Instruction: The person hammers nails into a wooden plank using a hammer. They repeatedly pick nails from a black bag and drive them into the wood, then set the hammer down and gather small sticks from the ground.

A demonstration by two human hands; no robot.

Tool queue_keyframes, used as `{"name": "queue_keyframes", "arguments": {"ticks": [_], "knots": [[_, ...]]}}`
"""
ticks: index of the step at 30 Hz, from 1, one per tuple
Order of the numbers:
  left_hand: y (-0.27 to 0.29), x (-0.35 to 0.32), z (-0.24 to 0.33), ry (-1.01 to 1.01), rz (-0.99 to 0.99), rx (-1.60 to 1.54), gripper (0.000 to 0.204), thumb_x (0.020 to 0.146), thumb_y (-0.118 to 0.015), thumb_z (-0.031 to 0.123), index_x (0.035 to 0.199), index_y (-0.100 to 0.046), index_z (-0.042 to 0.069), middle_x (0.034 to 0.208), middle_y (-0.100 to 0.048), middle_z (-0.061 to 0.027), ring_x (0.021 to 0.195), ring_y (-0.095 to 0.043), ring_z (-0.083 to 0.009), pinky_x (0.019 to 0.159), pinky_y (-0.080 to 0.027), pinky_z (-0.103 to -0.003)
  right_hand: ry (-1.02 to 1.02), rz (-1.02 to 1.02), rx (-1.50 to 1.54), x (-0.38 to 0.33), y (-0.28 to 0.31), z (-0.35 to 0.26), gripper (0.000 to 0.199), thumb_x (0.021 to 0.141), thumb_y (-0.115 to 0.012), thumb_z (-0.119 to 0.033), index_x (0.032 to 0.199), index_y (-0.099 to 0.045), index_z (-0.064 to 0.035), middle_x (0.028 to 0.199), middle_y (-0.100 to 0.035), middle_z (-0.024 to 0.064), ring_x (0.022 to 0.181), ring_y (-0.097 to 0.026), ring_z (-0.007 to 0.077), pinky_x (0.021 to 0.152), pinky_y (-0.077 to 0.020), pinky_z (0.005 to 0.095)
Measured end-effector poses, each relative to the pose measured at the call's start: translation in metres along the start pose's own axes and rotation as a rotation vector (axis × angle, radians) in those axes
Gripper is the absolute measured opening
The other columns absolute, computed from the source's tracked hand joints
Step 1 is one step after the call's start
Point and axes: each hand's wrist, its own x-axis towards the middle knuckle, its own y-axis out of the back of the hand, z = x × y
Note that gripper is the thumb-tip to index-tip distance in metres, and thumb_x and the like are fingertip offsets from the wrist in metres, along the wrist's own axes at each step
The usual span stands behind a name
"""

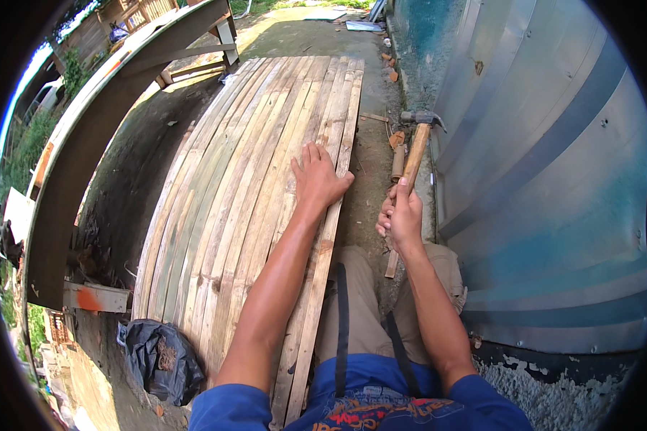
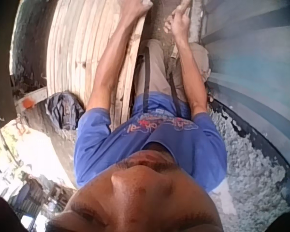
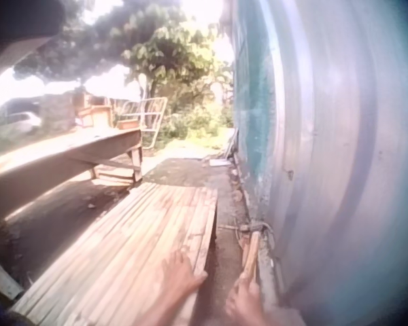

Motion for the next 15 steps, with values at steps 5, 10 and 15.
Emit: {"name": "queue_keyframes", "arguments": {"ticks": [5, 10, 15], "knots": [[-0.002, 0.001, -0.006, -0.001, -0.015, 0.000, 0.107, 0.082, -0.075, 0.047, 0.155, -0.026, -0.014, 0.165, -0.023, -0.0315, 0.157, -0.019, -0.0386, 0.127, -0.009, -0.058, -0.132, -0.162, -0.157, -0.007, 0.004, 0.010, 0.043, 0.109, -0.046, -0.048, 0.089, -0.043, -0.0104, 0.058, -0.039, -0.0011, 0.038, -0.039, 0.0101, 0.033, -0.0339, 0.0304], [0.002, -0.002, 0.001, -0.041, -0.055, 0.059, 0.102, 0.084, -0.069, 0.048, 0.155, -0.029, -0.013, 0.165, -0.025, -0.0302, 0.158, -0.017, -0.0373, 0.126, -0.011, -0.059, 0.061, 0.057, 0.033, 0.000, -0.003, 0.022, 0.044, 0.109, -0.046, -0.049, 0.089, -0.044, -0.0101, 0.058, -0.039, -0.0014, 0.037, -0.036, 0.0094, 0.032, -0.0334, 0.0306], [-0.004, 0.007, -0.030, -0.066, 0.021, -0.371, 0.080, 0.094, -0.046, 0.034, 0.156, -0.027, -0.013, 0.166, -0.025, -0.0294, 0.158, -0.016, -0.0399, 0.126, -0.005, -0.057, 0.016, 0.024, 0.057, 0.003, 0.006, 0.003, 0.046, 0.109, -0.044, -0.052, 0.087, -0.043, -0.0108, 0.057, -0.039, -0.0015, 0.037, -0.037, 0.0100, 0.033, -0.0338, 0.0307]]}}
